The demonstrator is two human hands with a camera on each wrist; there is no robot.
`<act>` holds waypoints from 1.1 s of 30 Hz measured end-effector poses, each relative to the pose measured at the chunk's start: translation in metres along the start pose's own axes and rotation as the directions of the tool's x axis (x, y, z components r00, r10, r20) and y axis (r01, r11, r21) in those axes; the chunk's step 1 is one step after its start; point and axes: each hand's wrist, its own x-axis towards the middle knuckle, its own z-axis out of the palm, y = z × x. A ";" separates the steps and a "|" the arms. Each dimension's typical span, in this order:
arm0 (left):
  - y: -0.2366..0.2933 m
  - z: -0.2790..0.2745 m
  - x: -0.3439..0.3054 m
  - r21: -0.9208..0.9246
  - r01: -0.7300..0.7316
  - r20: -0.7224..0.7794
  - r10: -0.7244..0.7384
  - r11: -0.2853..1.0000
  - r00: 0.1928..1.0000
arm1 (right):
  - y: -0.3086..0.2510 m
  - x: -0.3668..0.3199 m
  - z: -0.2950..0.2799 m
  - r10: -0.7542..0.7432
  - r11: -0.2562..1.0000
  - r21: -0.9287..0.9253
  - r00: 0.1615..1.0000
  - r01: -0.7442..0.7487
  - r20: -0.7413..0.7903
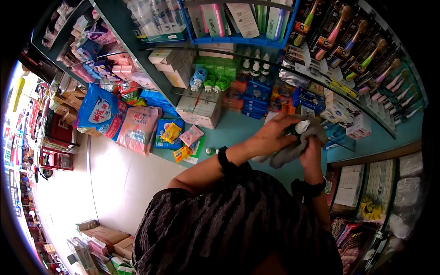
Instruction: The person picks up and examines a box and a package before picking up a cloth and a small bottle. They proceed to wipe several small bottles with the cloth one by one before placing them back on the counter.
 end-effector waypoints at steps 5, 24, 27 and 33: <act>-0.007 0.003 -0.003 0.121 0.070 -0.061 -0.063 0.990 0.996 | -0.001 0.001 0.009 -0.093 0.953 -0.276 0.988 0.125 0.124; -0.083 -0.088 -0.078 -0.308 0.499 -0.059 -0.540 0.810 0.840 | -0.004 0.011 -0.047 0.076 0.997 0.018 0.994 -0.077 0.082; -0.141 -0.091 -0.121 -0.120 0.624 -0.164 -0.636 0.772 0.754 | -0.004 0.010 -0.086 0.081 0.996 0.016 0.993 -0.083 0.087; -0.274 -0.065 -0.200 0.188 0.650 -0.253 -0.603 0.737 0.757 | -0.007 -0.005 -0.093 0.044 0.999 -0.011 0.997 -0.045 -0.062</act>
